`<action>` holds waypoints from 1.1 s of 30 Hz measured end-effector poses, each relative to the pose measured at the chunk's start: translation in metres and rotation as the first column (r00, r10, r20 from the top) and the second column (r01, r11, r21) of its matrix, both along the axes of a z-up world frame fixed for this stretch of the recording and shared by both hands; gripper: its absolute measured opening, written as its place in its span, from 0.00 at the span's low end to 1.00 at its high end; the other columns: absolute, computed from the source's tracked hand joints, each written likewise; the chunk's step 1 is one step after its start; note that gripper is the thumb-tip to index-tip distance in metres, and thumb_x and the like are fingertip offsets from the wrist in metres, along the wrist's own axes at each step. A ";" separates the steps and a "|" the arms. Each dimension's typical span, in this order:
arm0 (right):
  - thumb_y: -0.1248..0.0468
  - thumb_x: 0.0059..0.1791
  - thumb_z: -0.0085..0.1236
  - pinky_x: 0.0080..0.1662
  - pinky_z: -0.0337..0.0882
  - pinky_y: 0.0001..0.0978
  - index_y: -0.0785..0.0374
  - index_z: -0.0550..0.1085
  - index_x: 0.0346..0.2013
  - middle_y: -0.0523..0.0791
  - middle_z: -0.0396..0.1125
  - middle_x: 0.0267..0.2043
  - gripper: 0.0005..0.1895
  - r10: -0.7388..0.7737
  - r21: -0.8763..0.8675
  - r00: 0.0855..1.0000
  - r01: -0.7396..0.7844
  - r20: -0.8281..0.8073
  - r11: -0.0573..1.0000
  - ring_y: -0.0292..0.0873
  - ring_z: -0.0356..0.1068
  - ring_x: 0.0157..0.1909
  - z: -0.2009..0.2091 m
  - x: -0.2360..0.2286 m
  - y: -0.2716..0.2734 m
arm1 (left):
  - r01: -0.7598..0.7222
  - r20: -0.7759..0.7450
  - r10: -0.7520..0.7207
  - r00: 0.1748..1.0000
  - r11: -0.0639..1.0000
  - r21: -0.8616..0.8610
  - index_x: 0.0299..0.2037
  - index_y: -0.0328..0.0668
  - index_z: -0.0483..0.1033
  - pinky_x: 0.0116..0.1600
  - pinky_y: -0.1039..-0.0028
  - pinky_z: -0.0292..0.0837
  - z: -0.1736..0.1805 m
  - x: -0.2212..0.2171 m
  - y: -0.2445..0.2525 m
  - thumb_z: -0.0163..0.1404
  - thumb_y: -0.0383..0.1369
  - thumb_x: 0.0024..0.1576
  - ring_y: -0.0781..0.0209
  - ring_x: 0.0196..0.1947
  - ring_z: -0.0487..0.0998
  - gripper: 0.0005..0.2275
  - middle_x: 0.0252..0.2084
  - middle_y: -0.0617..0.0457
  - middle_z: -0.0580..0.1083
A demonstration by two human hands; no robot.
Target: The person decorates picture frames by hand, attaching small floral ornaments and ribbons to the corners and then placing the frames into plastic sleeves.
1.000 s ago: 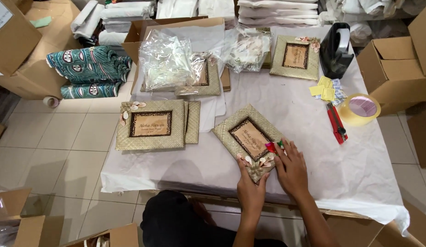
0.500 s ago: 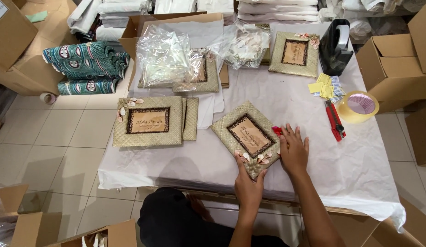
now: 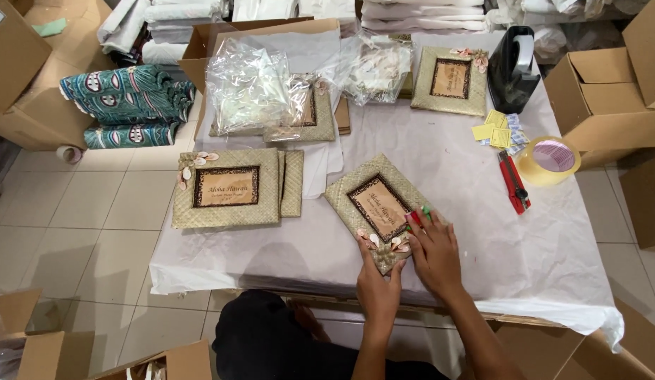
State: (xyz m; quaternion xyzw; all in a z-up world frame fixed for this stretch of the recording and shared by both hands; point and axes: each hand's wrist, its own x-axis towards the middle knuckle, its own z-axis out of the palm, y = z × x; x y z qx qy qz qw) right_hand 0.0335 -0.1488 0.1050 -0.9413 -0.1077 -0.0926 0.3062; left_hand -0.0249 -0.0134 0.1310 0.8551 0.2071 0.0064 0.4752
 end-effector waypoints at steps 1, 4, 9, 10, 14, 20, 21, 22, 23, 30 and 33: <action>0.48 0.58 0.33 0.74 0.35 0.55 0.44 0.61 0.72 0.38 0.51 0.78 0.27 -0.003 0.001 1.000 0.003 -0.002 1.000 0.46 0.41 0.81 0.003 0.003 0.000 | 0.003 -0.002 -0.003 1.000 1.000 0.001 0.77 0.53 0.39 0.45 0.59 0.75 -0.001 0.001 0.000 0.58 0.48 0.56 0.41 0.52 0.78 0.45 0.54 0.42 0.76; 0.44 0.59 0.20 0.74 0.32 0.58 0.45 0.58 0.72 0.41 0.47 0.79 0.30 -0.058 0.043 0.994 0.062 -0.096 0.997 0.49 0.38 0.81 0.006 0.010 0.000 | 0.015 -0.022 -0.015 1.000 1.000 0.005 0.77 0.51 0.38 0.53 0.59 0.73 -0.006 0.001 -0.001 0.58 0.48 0.55 0.42 0.57 0.75 0.45 0.61 0.43 0.73; 0.44 0.58 0.21 0.74 0.31 0.57 0.48 0.57 0.74 0.39 0.45 0.80 0.31 -0.152 -0.020 0.977 0.150 -0.148 0.988 0.48 0.36 0.81 0.002 0.035 -0.007 | 0.013 -0.059 -0.008 0.998 0.997 0.075 0.77 0.55 0.38 0.46 0.59 0.75 -0.013 0.003 -0.002 0.58 0.51 0.55 0.43 0.50 0.79 0.46 0.53 0.45 0.77; 0.44 0.58 0.21 0.74 0.31 0.57 0.48 0.57 0.74 0.39 0.45 0.80 0.31 -0.150 -0.019 0.977 0.149 -0.150 0.989 0.48 0.36 0.81 0.004 0.039 -0.008 | 0.012 -0.061 -0.007 0.998 0.997 0.077 0.77 0.55 0.38 0.46 0.59 0.75 -0.012 0.003 -0.002 0.58 0.51 0.55 0.43 0.50 0.79 0.46 0.53 0.45 0.77; 0.46 0.58 0.22 0.74 0.30 0.54 0.49 0.57 0.74 0.40 0.44 0.80 0.31 -0.235 -0.014 0.948 0.238 -0.217 0.971 0.47 0.34 0.82 0.001 0.055 -0.019 | 0.010 -0.055 -0.007 0.998 0.998 0.064 0.77 0.57 0.37 0.49 0.59 0.75 -0.012 0.003 -0.001 0.57 0.52 0.55 0.44 0.53 0.78 0.46 0.59 0.47 0.75; 0.56 0.59 0.38 0.64 0.55 0.46 0.60 0.75 0.58 0.45 0.68 0.61 0.21 -0.202 0.156 0.979 0.194 0.038 0.969 0.47 0.61 0.66 -0.019 0.055 -0.035 | 0.002 0.002 -0.003 1.000 0.999 0.051 0.77 0.56 0.39 0.46 0.57 0.75 -0.018 0.003 0.000 0.58 0.50 0.55 0.43 0.51 0.78 0.45 0.58 0.47 0.76; 0.61 0.59 0.45 0.55 0.67 0.43 0.63 0.79 0.52 0.48 0.75 0.51 0.16 -0.209 0.215 0.969 0.178 0.131 0.960 0.50 0.70 0.55 -0.021 0.052 -0.038 | 0.013 -0.043 -0.012 0.999 0.999 0.037 0.77 0.57 0.39 0.47 0.57 0.75 -0.016 0.004 0.000 0.57 0.50 0.55 0.44 0.53 0.77 0.45 0.58 0.47 0.75; 0.61 0.59 0.45 0.55 0.67 0.43 0.63 0.79 0.52 0.48 0.75 0.51 0.16 -0.205 0.213 0.970 0.174 0.133 0.961 0.50 0.70 0.55 -0.023 0.054 -0.039 | 0.010 -0.041 -0.008 0.999 0.999 0.034 0.77 0.57 0.39 0.47 0.57 0.75 -0.018 0.004 0.001 0.57 0.50 0.55 0.44 0.53 0.77 0.45 0.58 0.47 0.75; 0.63 0.58 0.46 0.53 0.67 0.44 0.63 0.79 0.45 0.48 0.73 0.46 0.13 -0.285 0.293 0.951 0.241 0.118 0.925 0.49 0.70 0.51 -0.024 0.055 -0.041 | 0.005 -0.046 -0.004 0.999 1.000 0.029 0.77 0.59 0.38 0.46 0.58 0.76 -0.020 0.004 0.001 0.58 0.51 0.54 0.45 0.51 0.78 0.45 0.57 0.48 0.76; 0.66 0.59 0.40 0.56 0.65 0.30 0.58 0.69 0.46 0.43 0.65 0.50 0.07 -0.691 0.838 0.719 0.334 0.070 0.432 0.40 0.64 0.53 -0.005 0.068 -0.039 | 0.006 -0.047 -0.006 0.999 1.000 0.002 0.77 0.60 0.37 0.44 0.59 0.76 -0.015 0.003 0.002 0.59 0.50 0.54 0.46 0.51 0.79 0.47 0.57 0.49 0.76; 0.64 0.58 0.50 0.50 0.68 0.28 0.56 0.65 0.43 0.43 0.64 0.44 0.03 -0.607 0.894 0.794 0.243 0.040 0.377 0.38 0.64 0.46 -0.028 0.078 -0.032 | 0.011 -0.050 -0.009 0.999 0.999 0.038 0.77 0.58 0.38 0.44 0.59 0.77 -0.020 0.004 0.001 0.59 0.51 0.54 0.46 0.48 0.80 0.47 0.52 0.47 0.78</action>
